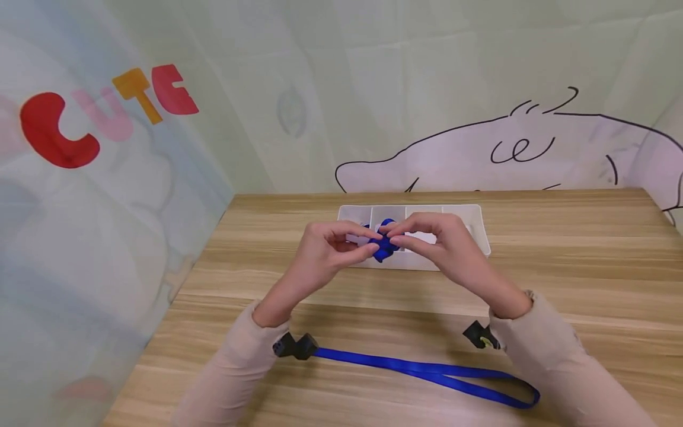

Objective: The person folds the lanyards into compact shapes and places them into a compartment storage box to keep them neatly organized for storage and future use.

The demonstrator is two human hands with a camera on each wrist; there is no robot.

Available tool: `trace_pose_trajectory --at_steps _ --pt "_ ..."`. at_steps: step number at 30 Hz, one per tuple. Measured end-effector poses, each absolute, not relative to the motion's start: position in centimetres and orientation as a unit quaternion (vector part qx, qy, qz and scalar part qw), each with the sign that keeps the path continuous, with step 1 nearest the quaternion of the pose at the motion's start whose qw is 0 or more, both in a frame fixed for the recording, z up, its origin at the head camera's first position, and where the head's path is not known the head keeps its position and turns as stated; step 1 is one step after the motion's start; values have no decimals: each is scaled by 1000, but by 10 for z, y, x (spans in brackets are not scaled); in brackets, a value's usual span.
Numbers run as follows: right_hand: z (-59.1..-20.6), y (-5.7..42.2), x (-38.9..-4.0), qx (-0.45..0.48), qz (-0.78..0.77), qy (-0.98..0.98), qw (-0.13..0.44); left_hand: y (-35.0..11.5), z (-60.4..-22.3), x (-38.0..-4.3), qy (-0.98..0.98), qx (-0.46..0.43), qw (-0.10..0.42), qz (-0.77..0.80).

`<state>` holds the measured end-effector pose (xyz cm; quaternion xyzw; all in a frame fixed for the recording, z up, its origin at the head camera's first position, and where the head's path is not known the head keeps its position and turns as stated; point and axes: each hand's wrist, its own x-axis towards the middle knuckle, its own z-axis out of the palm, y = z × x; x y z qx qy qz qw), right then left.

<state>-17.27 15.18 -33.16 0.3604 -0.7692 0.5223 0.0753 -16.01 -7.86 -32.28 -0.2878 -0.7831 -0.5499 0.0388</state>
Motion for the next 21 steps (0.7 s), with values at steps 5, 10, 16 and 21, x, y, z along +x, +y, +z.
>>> trace_pose_trajectory --at_steps 5,10,16,21 --pt "-330 156 -179 368 547 -751 2 -80 -322 -160 -785 -291 32 -546" --pt "-331 157 -180 366 559 -743 -26 -78 -324 -161 -787 -297 45 -539" --pt "-330 149 -172 346 541 -767 12 -73 -326 -162 -792 -275 60 -541" --pt "-326 142 -167 306 513 -802 18 -69 -328 -164 -794 -261 65 -545"
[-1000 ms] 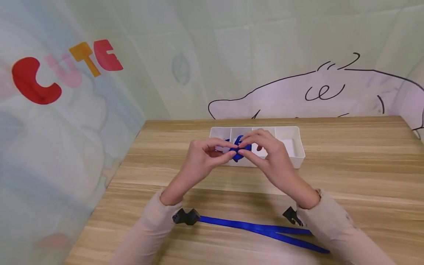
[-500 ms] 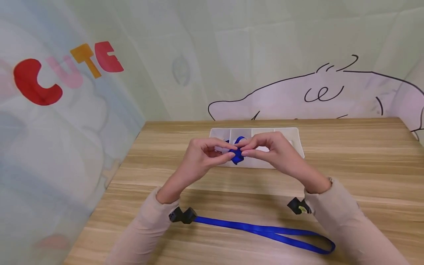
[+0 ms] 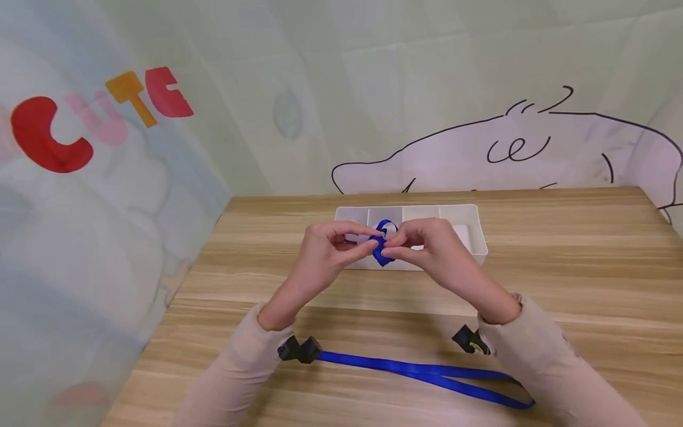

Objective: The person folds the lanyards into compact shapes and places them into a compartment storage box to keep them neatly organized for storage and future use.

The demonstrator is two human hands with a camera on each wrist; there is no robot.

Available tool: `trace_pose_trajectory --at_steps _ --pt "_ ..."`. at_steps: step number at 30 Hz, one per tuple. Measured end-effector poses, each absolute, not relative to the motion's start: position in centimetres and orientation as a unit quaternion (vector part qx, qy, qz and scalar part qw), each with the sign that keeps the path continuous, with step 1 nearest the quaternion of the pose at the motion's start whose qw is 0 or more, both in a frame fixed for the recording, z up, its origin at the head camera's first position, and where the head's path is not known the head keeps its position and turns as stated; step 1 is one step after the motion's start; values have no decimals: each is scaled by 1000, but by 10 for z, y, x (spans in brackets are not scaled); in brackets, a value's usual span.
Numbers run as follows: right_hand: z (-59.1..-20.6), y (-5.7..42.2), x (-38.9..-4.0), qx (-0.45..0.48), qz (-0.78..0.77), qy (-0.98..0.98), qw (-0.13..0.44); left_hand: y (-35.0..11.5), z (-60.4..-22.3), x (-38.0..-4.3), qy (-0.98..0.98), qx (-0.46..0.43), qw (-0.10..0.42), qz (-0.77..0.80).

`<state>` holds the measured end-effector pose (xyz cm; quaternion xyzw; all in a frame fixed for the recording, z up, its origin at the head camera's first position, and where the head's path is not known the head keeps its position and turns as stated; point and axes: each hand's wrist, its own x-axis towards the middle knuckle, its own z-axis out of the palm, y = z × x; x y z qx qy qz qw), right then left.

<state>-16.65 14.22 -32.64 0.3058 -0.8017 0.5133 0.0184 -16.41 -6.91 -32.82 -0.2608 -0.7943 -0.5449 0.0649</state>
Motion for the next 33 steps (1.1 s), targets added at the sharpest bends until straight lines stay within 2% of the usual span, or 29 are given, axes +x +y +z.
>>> trace_pose_trajectory --at_steps 15,22,33 --pt "-334 144 -178 233 562 -790 -74 -65 -327 -173 -823 -303 29 -480" --pt "-342 145 -181 216 592 -773 -74 -67 -328 -181 -825 -335 9 -456" --pt "-352 148 -188 222 615 -754 -59 -68 -335 -189 -812 -309 -2 -495"
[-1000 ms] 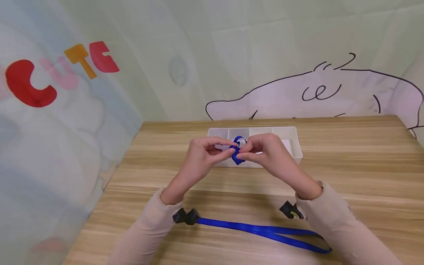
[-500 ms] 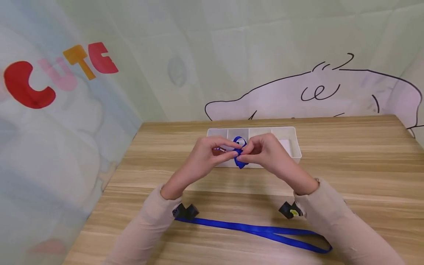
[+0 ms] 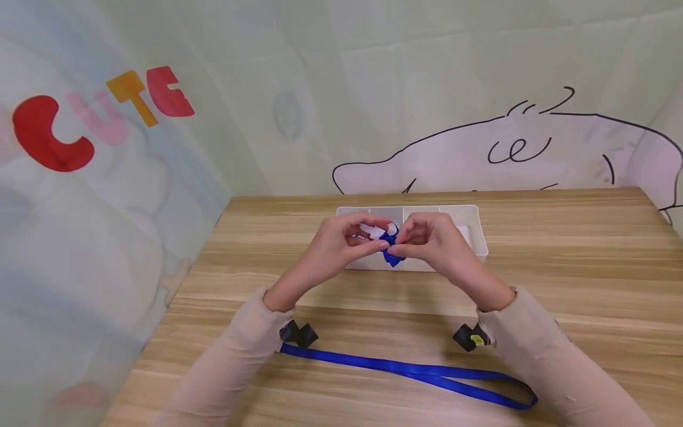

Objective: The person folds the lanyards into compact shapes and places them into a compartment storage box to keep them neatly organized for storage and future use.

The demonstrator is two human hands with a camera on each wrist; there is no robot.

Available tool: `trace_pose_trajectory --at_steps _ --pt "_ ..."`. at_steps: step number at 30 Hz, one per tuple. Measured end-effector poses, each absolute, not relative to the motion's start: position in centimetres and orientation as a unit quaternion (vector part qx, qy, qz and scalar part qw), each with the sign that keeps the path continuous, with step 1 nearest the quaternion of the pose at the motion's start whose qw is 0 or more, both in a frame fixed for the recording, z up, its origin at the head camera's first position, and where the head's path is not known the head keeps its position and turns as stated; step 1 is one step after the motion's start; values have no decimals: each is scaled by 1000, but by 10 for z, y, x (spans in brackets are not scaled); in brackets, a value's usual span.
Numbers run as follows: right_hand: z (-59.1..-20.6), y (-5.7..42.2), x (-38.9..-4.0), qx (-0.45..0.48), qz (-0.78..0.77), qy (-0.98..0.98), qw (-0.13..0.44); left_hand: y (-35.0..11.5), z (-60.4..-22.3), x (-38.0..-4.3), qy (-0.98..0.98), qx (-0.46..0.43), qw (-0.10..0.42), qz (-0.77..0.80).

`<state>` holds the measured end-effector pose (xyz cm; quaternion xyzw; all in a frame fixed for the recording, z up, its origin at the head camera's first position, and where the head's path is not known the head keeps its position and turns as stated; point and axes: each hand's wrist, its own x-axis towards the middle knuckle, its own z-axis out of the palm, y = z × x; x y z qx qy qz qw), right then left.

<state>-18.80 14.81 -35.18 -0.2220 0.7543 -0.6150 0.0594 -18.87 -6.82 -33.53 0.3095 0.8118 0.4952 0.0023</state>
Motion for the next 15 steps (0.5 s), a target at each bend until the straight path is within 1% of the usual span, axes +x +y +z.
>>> trace_pose_trajectory --at_steps 7,15 --pt "-351 149 -189 -206 -621 754 62 -72 -337 -193 805 276 1 525" --pt "-346 153 -191 -188 -601 775 55 -82 -337 -197 826 238 -27 510"
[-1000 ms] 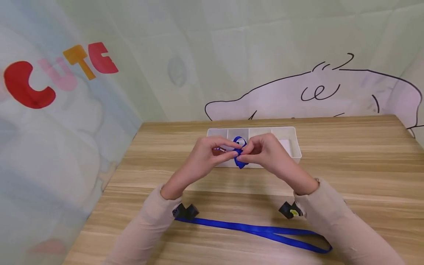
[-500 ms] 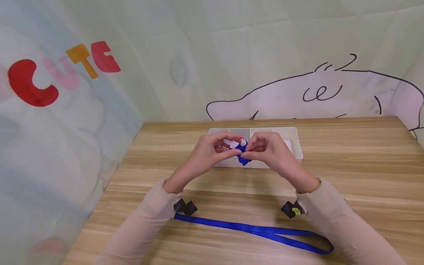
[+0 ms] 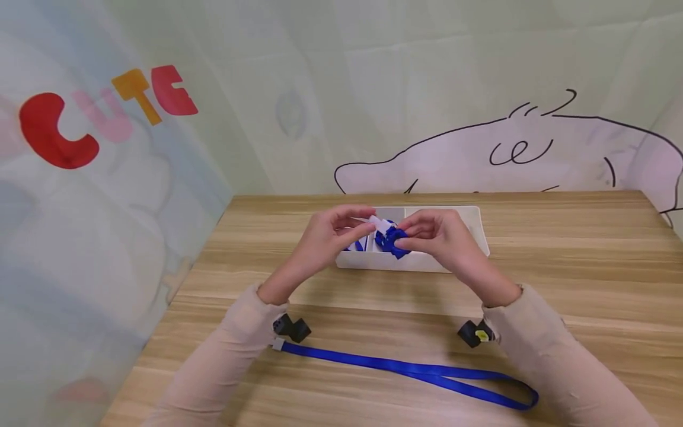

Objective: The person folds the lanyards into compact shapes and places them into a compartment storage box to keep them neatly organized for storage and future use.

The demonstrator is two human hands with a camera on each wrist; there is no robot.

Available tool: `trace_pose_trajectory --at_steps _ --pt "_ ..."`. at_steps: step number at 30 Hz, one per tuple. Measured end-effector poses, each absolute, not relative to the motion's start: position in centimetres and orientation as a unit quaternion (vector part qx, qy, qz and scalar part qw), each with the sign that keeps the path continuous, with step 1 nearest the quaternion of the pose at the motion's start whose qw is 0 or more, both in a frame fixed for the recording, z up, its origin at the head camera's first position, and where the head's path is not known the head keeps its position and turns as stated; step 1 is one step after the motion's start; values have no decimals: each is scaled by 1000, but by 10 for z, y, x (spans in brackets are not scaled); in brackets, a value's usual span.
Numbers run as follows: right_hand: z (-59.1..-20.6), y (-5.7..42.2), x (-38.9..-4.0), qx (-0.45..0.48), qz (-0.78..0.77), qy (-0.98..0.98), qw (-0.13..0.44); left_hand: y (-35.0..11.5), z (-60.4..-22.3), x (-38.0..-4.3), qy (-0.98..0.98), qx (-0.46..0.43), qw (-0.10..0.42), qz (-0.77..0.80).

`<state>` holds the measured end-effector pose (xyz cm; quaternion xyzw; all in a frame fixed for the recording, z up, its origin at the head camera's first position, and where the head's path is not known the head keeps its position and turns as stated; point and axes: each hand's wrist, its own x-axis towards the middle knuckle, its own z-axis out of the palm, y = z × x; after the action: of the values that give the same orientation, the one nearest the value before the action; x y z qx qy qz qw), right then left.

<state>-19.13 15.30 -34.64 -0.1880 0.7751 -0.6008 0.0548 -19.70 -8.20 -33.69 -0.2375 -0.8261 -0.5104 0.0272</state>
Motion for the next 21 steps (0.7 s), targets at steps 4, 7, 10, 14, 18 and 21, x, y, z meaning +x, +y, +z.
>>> trace_pose_trajectory --at_steps 4,7,10,14,18,21 --pt "-344 157 -194 -177 -592 785 45 -87 -339 -201 -835 -220 45 -502" --pt "-343 160 -195 -169 -587 791 35 -92 -342 -204 -842 -198 60 -498" --pt "-344 164 -199 -159 -584 796 26 -98 -346 -207 -852 -172 73 -490" --pt "-346 169 -203 -143 -573 807 10 -104 -351 -212 -862 -144 87 -479" --pt "-347 173 -208 -117 -554 824 0 -108 -356 -218 -867 -124 98 -472" --pt "-348 175 -212 -100 -540 836 -5 -110 -359 -224 -868 -113 106 -472"
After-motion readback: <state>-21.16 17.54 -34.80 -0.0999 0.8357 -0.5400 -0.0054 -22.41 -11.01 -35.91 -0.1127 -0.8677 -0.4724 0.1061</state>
